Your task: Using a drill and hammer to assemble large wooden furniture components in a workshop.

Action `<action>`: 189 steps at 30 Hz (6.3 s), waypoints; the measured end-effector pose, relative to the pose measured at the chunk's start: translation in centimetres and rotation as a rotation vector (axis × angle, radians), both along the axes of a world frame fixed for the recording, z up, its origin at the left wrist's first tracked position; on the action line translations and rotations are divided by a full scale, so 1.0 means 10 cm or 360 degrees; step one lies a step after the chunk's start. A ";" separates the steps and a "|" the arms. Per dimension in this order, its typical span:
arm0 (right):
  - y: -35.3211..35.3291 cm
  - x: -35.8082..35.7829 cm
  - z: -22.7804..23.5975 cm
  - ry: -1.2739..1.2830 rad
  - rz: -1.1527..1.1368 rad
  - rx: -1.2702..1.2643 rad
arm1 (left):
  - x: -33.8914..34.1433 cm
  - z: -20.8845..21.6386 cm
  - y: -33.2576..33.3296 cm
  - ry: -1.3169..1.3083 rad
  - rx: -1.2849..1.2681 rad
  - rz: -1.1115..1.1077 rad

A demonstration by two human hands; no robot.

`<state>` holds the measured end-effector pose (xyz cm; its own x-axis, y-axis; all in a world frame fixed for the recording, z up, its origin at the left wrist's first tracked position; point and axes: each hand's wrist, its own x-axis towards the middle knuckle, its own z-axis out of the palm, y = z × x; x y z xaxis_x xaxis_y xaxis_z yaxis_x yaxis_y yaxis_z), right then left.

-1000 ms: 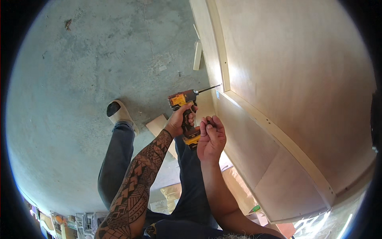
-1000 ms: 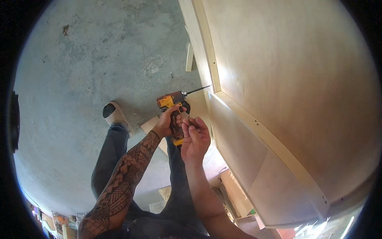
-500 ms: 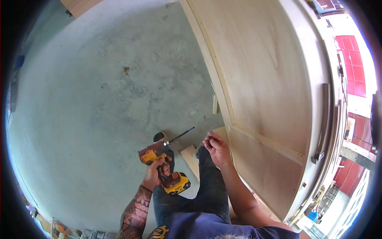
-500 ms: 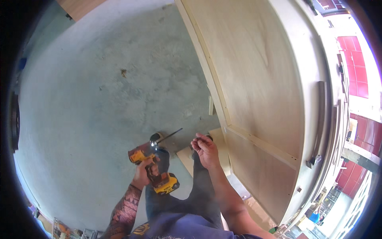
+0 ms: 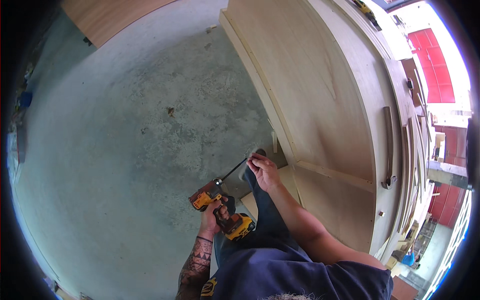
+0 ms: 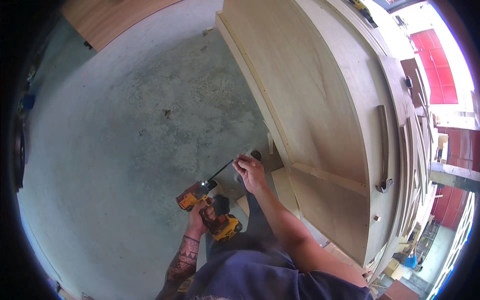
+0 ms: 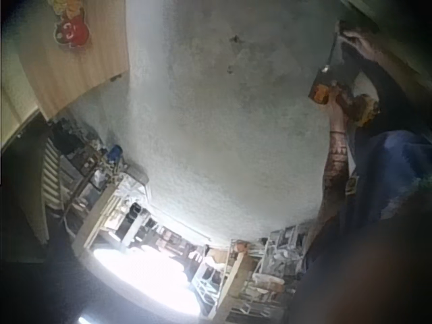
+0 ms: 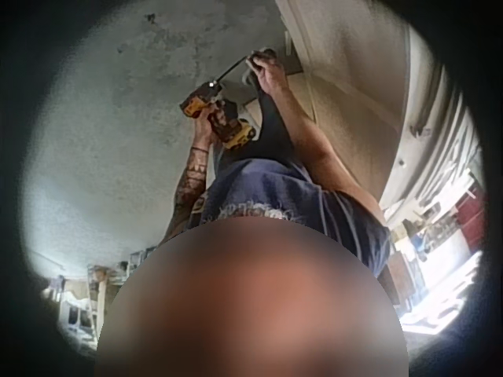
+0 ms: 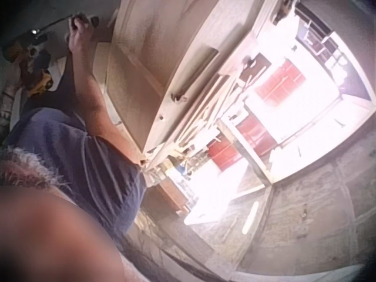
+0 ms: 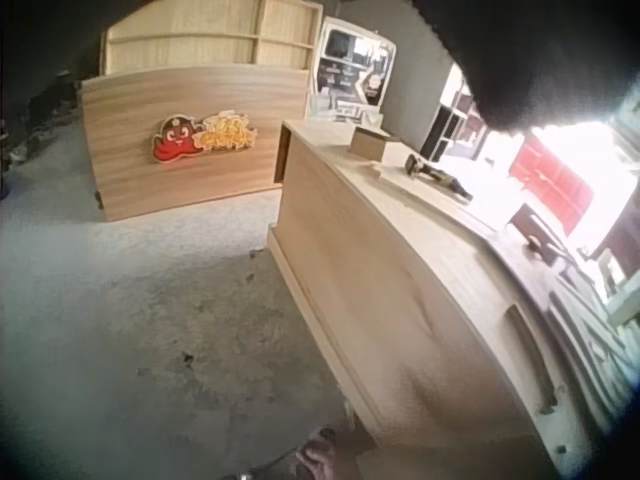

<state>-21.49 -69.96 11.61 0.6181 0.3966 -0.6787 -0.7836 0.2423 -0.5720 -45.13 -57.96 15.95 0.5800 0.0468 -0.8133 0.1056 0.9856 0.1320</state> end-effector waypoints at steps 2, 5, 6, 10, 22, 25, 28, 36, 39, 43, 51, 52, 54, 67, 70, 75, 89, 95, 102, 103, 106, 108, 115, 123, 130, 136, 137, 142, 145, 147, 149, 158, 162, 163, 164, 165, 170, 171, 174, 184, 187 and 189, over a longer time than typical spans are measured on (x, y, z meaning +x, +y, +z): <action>0.06 0.20 -0.12 0.0028 -0.0069 -0.0050 | 0.24 -0.10 0.07 -0.0009 -0.0048 -0.0023; 0.02 0.63 -0.48 0.0044 -0.0147 -0.0116 | 0.76 -0.24 0.10 -0.0015 -0.0112 -0.0039; 0.04 0.74 -0.55 0.0084 -0.0187 -0.0050 | 0.90 -0.28 0.11 0.0000 -0.0096 -0.0083; 0.00 1.28 -0.84 0.0294 -0.0242 0.0067 | 1.50 -0.47 0.10 0.0072 -0.0048 -0.0158; -0.48 2.54 -2.29 0.0530 -0.0156 -0.0101 | 2.90 -1.72 -0.10 0.0212 -0.0145 -0.0337; -0.65 2.65 -3.09 0.0601 -0.0213 -0.0220 | 3.06 -2.54 -0.37 0.0173 -0.0318 -0.0303; -0.70 2.71 -3.82 0.0454 -0.0336 -0.0453 | 3.19 -3.36 -0.58 0.0170 -0.0370 -0.0262; -1.10 2.82 -4.64 0.0186 -0.0491 -0.0594 | 3.40 -4.38 -0.94 0.0212 -0.0289 -0.0355; -1.14 2.77 -4.65 0.0179 -0.0509 -0.0567 | 3.34 -4.43 -0.98 0.0187 -0.0287 -0.0374; -1.19 2.79 -4.66 0.0182 -0.0499 -0.0525 | 3.33 -4.45 -1.06 0.0176 -0.0296 -0.0368; -1.16 2.76 -4.62 0.0188 -0.0591 -0.0498 | 3.29 -4.51 -1.11 0.0125 -0.0340 -0.0335; -1.18 2.77 -4.62 0.0192 -0.0570 -0.0465 | 3.29 -4.52 -1.13 0.0137 -0.0348 -0.0324; -1.21 2.75 -4.59 0.0209 -0.0565 -0.0474 | 3.29 -4.51 -1.16 0.0153 -0.0352 -0.0311; -1.69 1.53 -3.19 -0.0011 -0.0757 -0.0901 | 3.41 -4.52 -1.28 0.0182 -0.0262 -0.0360; -1.64 1.31 -3.14 -0.0072 -0.0875 -0.1137 | 3.49 -4.52 -1.31 0.0172 -0.0264 -0.0375; -1.56 1.28 -3.21 -0.0098 -0.0898 -0.1207 | 3.59 -4.51 -1.32 0.0206 -0.0263 -0.0375; -1.93 1.48 -2.88 0.0306 -0.0772 -0.0647 | 3.23 -3.27 -0.52 0.0254 -0.0189 -0.0193; -2.51 1.19 -3.12 0.0482 -0.0178 -0.1132 | 2.68 -2.98 -0.27 0.0405 -0.0007 -0.0202; -2.53 0.86 -3.32 0.0675 0.0023 -0.1135 | 2.04 -3.59 -0.41 0.0553 0.0035 -0.0232; -2.57 0.87 -3.51 0.0658 0.0130 -0.1131 | 1.99 -3.72 -0.51 0.0583 0.0103 -0.0241; -2.50 0.69 -4.24 0.0816 0.0120 -0.1046 | 1.82 -3.81 -0.67 0.0689 0.0114 -0.0243; -2.36 0.83 -4.89 0.0877 0.0016 -0.0966 | 1.80 -4.04 -0.81 0.0628 0.0144 -0.0212; -2.13 1.02 -6.33 0.1117 -0.0531 -0.0884 | 1.46 -4.92 -1.45 0.0422 0.0142 -0.0218; -2.38 1.02 -6.40 0.0662 -0.0719 -0.0905 | 1.51 -5.26 -1.94 0.0395 -0.0033 -0.0402; -3.06 0.96 -5.76 0.0283 -0.0297 -0.0206 | 1.67 -5.13 -2.32 0.0259 -0.0242 -0.0548; -3.24 1.08 -5.54 0.0246 -0.0364 -0.0215 | 1.86 -5.02 -2.45 0.0218 -0.0188 -0.0648; -3.27 1.09 -5.53 0.0245 -0.0368 -0.0218 | 1.88 -5.02 -2.46 0.0210 -0.0167 -0.0667; -3.28 1.12 -5.53 0.0181 -0.0376 -0.0254 | 1.97 -5.07 -2.44 0.0228 -0.0136 -0.0727; -3.37 1.16 -5.55 0.0197 -0.0413 -0.0298 | 2.03 -5.12 -2.49 0.0216 -0.0094 -0.0782; -3.43 1.19 -5.56 0.0184 -0.0419 -0.0320 | 2.07 -5.14 -2.54 0.0196 -0.0093 -0.0807; -3.48 1.21 -5.58 0.0172 -0.0421 -0.0342 | 2.09 -5.17 -2.61 0.0214 -0.0180 -0.0756; -3.44 1.24 -5.56 0.0163 -0.0379 -0.0460 | 1.98 -5.31 -2.88 0.0240 -0.0570 -0.0435; -3.49 1.26 -5.61 0.0120 -0.0445 -0.0554 | 2.01 -5.36 -2.98 0.0241 -0.0608 -0.0461; -3.51 1.26 -5.63 0.0105 -0.0486 -0.0597 | 2.02 -5.39 -2.99 0.0238 -0.0611 -0.0456; -3.53 1.27 -5.64 0.0102 -0.0482 -0.0599 | 2.03 -5.41 -3.00 0.0222 -0.0624 -0.0462; -3.54 1.27 -5.65 0.0115 -0.0479 -0.0591 | 2.03 -5.42 -3.00 0.0209 -0.0636 -0.0469; -3.55 1.29 -5.68 0.0097 -0.0493 -0.0580 | 2.05 -5.45 -3.04 0.0224 -0.0658 -0.0472; -3.55 1.29 -5.66 0.0116 -0.0522 -0.0608 | 2.05 -5.46 -3.04 0.0216 -0.0700 -0.0461; -3.52 1.27 -5.65 0.0138 -0.0545 -0.0645 | 2.03 -5.47 -3.04 0.0240 -0.0708 -0.0463; -3.32 1.06 -5.37 0.0276 -0.0293 -0.0740 | 2.06 -5.45 -3.10 0.0248 -0.0713 -0.0451; -3.16 0.94 -5.10 0.0206 -0.0088 -0.0980 | 2.07 -5.46 -3.08 0.0245 -0.0689 -0.0488; -3.10 0.91 -4.83 0.0101 0.0203 -0.1487 | 2.09 -5.46 -3.09 0.0225 -0.0669 -0.0531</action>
